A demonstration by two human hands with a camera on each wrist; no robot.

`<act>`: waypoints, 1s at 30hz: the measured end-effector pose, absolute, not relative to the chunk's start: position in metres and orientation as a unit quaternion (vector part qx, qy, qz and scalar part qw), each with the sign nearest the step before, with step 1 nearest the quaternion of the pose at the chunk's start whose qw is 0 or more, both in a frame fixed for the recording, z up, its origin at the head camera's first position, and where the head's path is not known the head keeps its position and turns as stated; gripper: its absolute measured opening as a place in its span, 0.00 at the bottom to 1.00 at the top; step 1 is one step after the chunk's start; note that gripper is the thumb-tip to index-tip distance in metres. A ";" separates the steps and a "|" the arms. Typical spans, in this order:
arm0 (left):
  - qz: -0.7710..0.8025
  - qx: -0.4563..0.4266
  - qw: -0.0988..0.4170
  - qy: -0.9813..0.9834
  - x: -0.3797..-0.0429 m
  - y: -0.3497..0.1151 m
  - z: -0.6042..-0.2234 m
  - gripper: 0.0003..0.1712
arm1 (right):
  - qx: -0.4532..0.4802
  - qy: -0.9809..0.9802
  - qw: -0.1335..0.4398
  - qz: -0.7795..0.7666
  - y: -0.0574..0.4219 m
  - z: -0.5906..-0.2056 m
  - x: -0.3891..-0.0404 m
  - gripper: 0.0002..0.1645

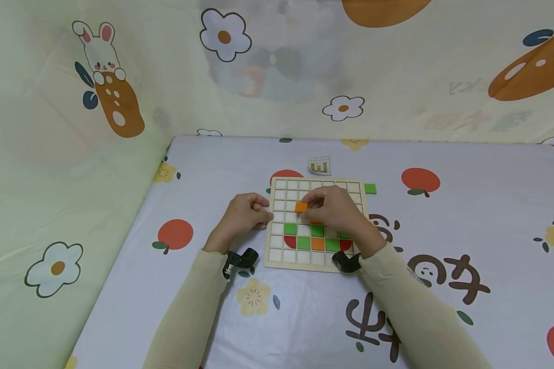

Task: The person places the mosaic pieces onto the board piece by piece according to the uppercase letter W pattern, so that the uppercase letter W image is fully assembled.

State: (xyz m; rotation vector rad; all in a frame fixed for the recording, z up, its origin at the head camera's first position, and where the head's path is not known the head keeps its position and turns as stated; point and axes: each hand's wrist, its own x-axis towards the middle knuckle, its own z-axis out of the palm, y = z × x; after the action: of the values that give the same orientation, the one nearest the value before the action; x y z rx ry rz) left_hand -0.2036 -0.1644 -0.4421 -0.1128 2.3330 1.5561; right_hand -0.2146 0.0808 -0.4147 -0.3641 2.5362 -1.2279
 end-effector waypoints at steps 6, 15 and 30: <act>0.547 -0.042 0.169 0.819 -0.204 -0.165 -0.442 0.16 | -0.122 0.883 0.164 -0.423 0.073 -0.416 -0.213 0.18; 0.544 -0.038 0.168 0.821 -0.204 -0.165 -0.441 0.15 | -0.134 0.887 0.161 -0.411 0.064 -0.418 -0.211 0.18; 0.544 -0.038 0.168 0.821 -0.205 -0.166 -0.443 0.15 | -0.137 0.904 0.172 -0.366 0.057 -0.416 -0.211 0.19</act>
State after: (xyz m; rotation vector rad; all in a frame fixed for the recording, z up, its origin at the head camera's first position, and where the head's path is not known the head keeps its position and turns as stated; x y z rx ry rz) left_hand -0.2046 -0.1658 -0.4428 -0.1067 2.3355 1.5462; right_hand -0.2109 0.0566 -0.4159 -0.3894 2.5667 -1.0384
